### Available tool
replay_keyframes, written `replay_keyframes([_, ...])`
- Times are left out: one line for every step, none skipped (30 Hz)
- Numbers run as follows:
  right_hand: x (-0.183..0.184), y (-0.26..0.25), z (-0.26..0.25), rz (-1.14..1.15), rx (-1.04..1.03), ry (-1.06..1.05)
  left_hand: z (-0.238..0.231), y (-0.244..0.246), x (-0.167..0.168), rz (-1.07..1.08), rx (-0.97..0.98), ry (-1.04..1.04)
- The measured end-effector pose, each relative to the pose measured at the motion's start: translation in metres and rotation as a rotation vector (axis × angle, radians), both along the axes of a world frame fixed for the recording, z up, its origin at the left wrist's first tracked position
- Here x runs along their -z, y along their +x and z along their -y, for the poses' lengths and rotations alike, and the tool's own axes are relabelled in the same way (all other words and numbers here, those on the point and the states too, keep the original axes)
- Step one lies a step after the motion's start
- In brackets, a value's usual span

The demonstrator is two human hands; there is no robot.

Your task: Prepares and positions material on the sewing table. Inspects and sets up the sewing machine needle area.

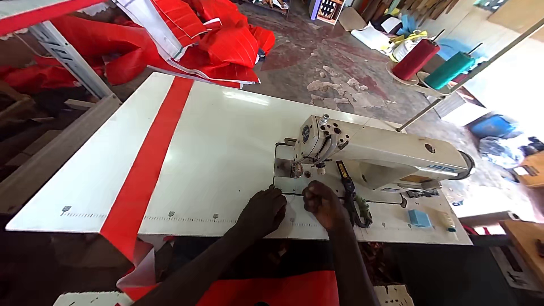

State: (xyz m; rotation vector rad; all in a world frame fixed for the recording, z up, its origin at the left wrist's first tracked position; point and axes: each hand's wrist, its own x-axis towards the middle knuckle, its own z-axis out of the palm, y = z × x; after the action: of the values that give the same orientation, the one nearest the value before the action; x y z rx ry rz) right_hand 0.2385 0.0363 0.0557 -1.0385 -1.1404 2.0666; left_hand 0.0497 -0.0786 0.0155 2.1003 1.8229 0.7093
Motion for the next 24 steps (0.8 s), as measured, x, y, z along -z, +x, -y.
replay_keyframes([0.003, 0.004, 0.005, -0.048, -0.024, -0.054, 0.000, 0.000, 0.002, -0.001, -0.002, 0.014])
replay_keyframes([0.006, 0.008, 0.011, -0.087, -0.038, -0.093, 0.000, 0.000, 0.003, -0.001, 0.002, 0.024])
replay_keyframes([0.006, 0.011, 0.017, -0.113, -0.045, -0.118, 0.001, 0.000, 0.003, -0.003, 0.008, 0.025])
replay_keyframes([0.007, 0.015, 0.022, -0.119, -0.052, -0.123, 0.001, -0.001, 0.003, -0.006, 0.014, 0.023])
replay_keyframes([0.006, 0.019, 0.027, -0.113, -0.067, -0.116, 0.001, -0.001, 0.002, -0.011, 0.022, 0.019])
replay_keyframes([0.006, 0.024, 0.032, -0.109, -0.079, -0.110, 0.002, -0.001, -0.001, -0.007, 0.031, 0.001])
replay_keyframes([0.006, 0.029, 0.036, -0.112, -0.082, -0.103, 0.004, -0.001, -0.002, -0.010, 0.039, -0.004])
replay_keyframes([0.006, 0.034, 0.039, -0.113, -0.080, -0.088, 0.006, 0.000, -0.003, -0.010, 0.046, -0.011])
replay_keyframes([0.006, 0.039, 0.041, -0.110, -0.069, -0.072, 0.010, 0.001, -0.004, -0.009, 0.053, -0.017])
replay_keyframes([0.006, 0.042, 0.042, -0.099, -0.051, -0.051, 0.014, 0.002, -0.005, -0.002, 0.058, -0.020])
replay_keyframes([0.005, 0.045, 0.041, -0.084, -0.031, -0.028, 0.019, 0.003, -0.005, 0.005, 0.058, -0.012])
replay_keyframes([0.004, 0.048, 0.040, -0.072, -0.006, -0.009, 0.023, 0.003, -0.004, 0.005, 0.054, -0.006])
replay_keyframes([0.003, 0.051, 0.038, -0.056, 0.013, 0.021, 0.027, 0.002, -0.005, 0.000, 0.042, -0.002])
replay_keyframes([0.003, 0.052, 0.035, -0.041, 0.033, 0.052, 0.030, -0.001, -0.006, -0.009, 0.028, -0.006])
replay_keyframes([0.001, 0.053, 0.033, -0.020, 0.049, 0.084, 0.032, -0.006, -0.009, -0.018, 0.009, -0.020])
replay_keyframes([-0.001, 0.053, 0.030, 0.015, 0.066, 0.120, 0.034, -0.012, -0.012, -0.013, -0.015, -0.041])
replay_keyframes([-0.001, 0.054, 0.028, 0.055, 0.085, 0.158, 0.035, -0.020, -0.014, -0.006, -0.047, -0.041])
replay_keyframes([-0.001, 0.054, 0.026, 0.095, 0.098, 0.196, 0.034, -0.031, -0.015, -0.014, -0.084, -0.021])
replay_keyframes([0.001, 0.055, 0.025, 0.130, 0.112, 0.234, 0.033, -0.043, -0.016, -0.029, -0.120, -0.015])
replay_keyframes([0.003, 0.055, 0.024, 0.166, 0.120, 0.270, 0.030, -0.057, -0.018, -0.042, -0.156, -0.026])
replay_keyframes([0.004, 0.055, 0.024, 0.212, 0.115, 0.308, 0.026, -0.072, -0.019, -0.061, -0.191, -0.028])
replay_keyframes([0.005, 0.054, 0.025, 0.269, 0.101, 0.347, 0.020, -0.087, -0.020, -0.076, -0.229, -0.040])
replay_keyframes([0.005, 0.052, 0.026, 0.329, 0.085, 0.378, 0.014, -0.100, -0.023, -0.084, -0.273, -0.070])
replay_keyframes([0.004, 0.050, 0.028, 0.380, 0.069, 0.395, 0.005, -0.112, -0.027, -0.096, -0.323, -0.112])
